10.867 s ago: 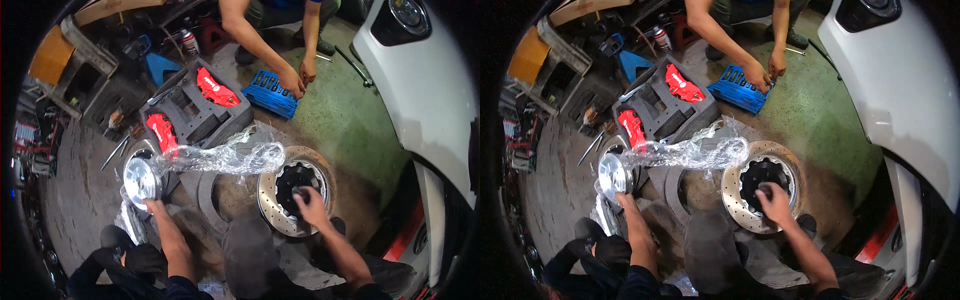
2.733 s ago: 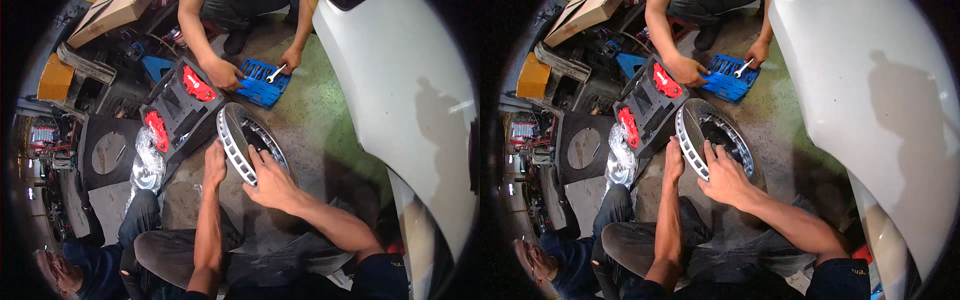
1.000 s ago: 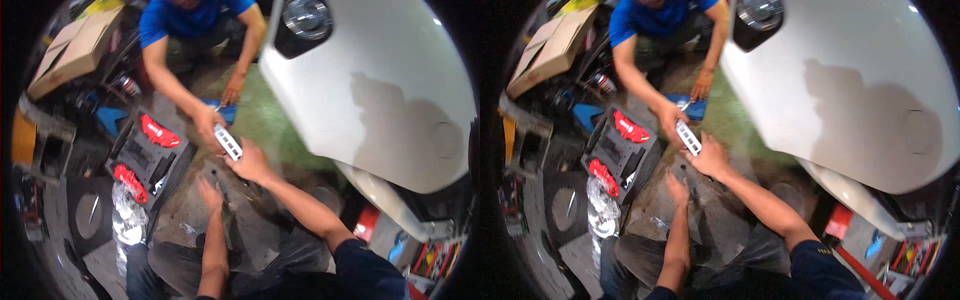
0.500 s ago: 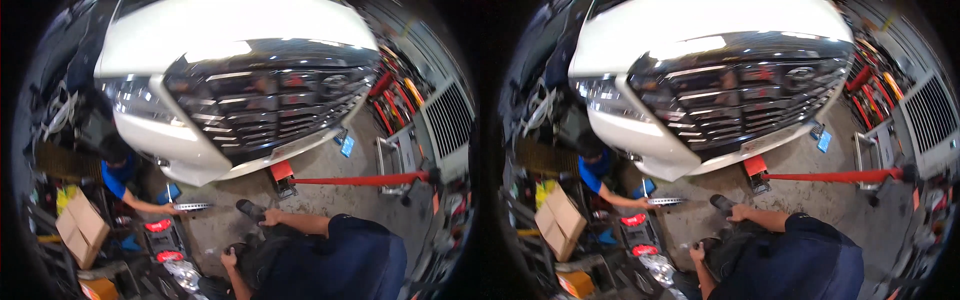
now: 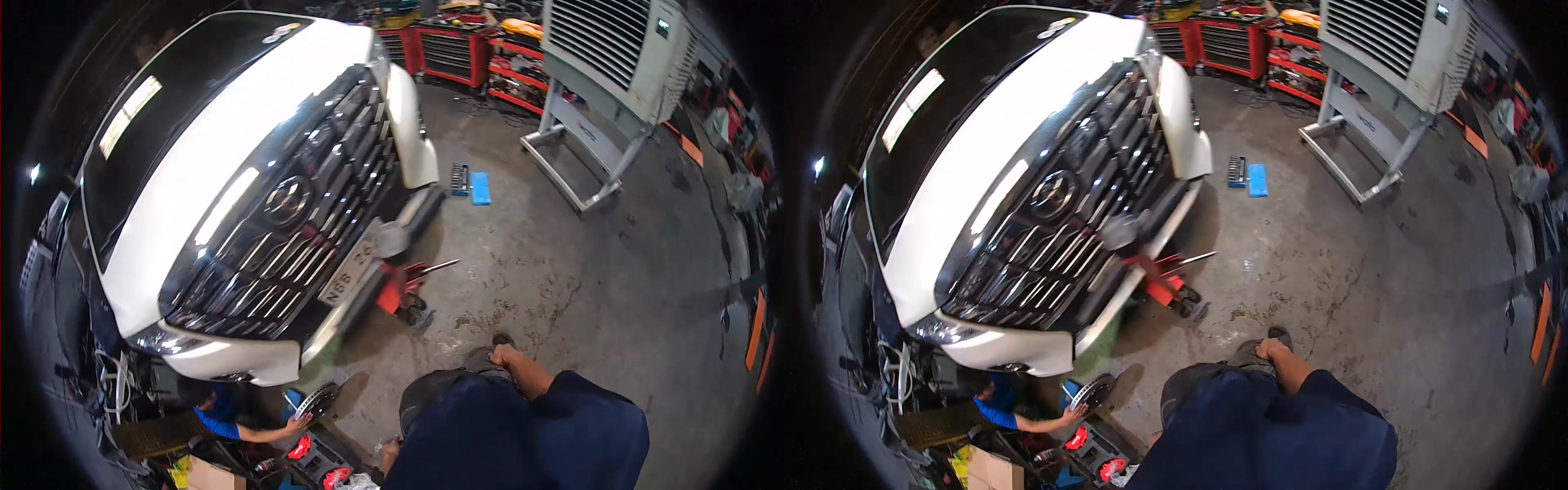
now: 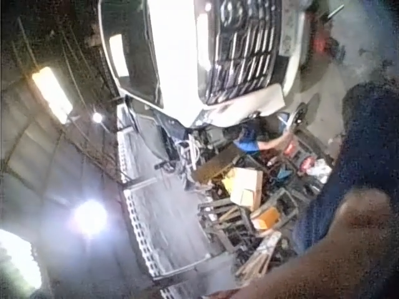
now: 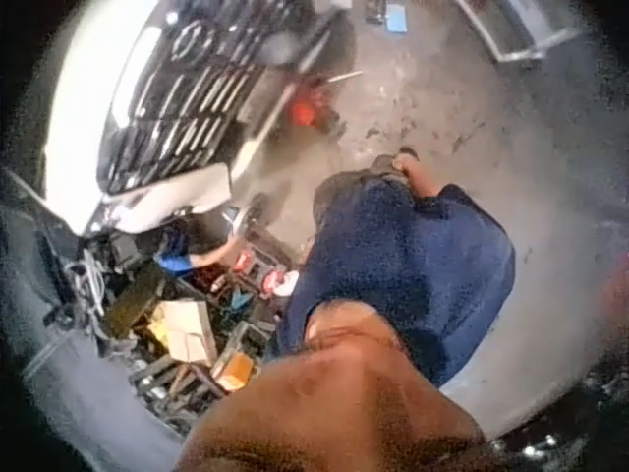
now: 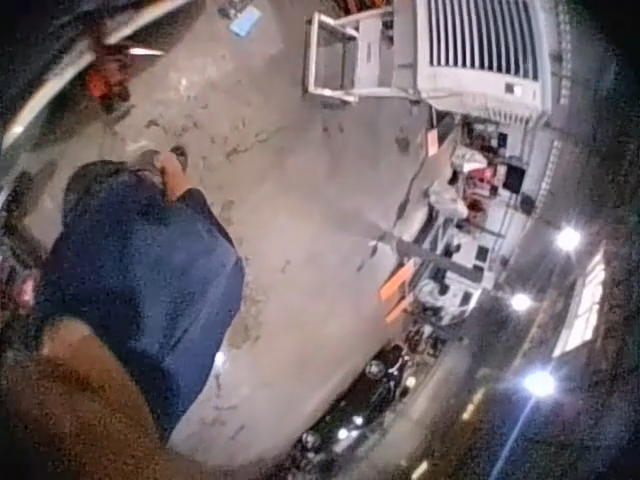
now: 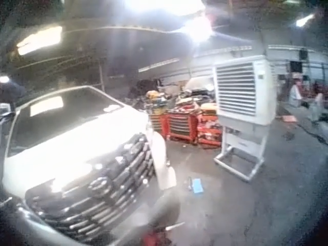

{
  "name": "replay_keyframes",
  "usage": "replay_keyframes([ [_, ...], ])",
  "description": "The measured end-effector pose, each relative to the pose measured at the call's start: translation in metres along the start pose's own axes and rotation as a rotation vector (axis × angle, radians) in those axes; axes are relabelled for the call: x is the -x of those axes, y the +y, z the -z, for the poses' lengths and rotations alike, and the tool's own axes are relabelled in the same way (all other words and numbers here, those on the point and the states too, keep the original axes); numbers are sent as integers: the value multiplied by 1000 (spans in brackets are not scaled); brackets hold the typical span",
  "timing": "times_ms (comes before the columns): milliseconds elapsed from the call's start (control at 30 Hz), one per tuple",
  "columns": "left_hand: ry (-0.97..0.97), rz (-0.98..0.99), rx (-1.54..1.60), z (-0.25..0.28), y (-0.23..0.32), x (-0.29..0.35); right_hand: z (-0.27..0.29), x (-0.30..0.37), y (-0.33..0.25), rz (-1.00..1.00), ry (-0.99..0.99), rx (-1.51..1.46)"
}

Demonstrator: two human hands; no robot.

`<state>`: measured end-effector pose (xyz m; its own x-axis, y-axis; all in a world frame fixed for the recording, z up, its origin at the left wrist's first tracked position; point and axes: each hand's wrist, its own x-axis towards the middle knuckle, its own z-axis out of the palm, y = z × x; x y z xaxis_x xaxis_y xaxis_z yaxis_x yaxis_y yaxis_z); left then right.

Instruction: Replacing and assembling high-performance brake rotors and components.

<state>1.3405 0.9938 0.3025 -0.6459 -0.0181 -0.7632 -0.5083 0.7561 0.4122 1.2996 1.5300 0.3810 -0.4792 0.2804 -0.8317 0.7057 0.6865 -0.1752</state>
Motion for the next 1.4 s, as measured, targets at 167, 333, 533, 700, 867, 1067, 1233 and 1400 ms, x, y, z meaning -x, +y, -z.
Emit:
replay_keyframes([
  [167, -217, 175, 67, -57, 134, -53, 51, -41, 170, -144, 29, -142],
  [333, -208, 133, 148, -146, 310, -99, 156, -41, 287, -108, 91, -89],
  [533, -80, -118, 15, -231, 522, -150, 321, -87, 294, 44, 174, -226],
  [700, -89, -196, -172, -279, 695, -276, 411, -195, 271, 17, 230, -324],
  [867, -121, -90, 18, -341, 902, -484, 451, -350, 288, 19, 99, -499],
  [1067, 99, -211, -217, -429, 1140, -769, 472, -554, 327, -357, 7, -529],
  [1233, 276, -226, -243, -482, 1239, -949, 521, -745, 319, -88, 43, -372],
  [1400, 319, -266, -312, -500, 1265, -1036, 617, -1003, 224, 316, 343, -439],
])
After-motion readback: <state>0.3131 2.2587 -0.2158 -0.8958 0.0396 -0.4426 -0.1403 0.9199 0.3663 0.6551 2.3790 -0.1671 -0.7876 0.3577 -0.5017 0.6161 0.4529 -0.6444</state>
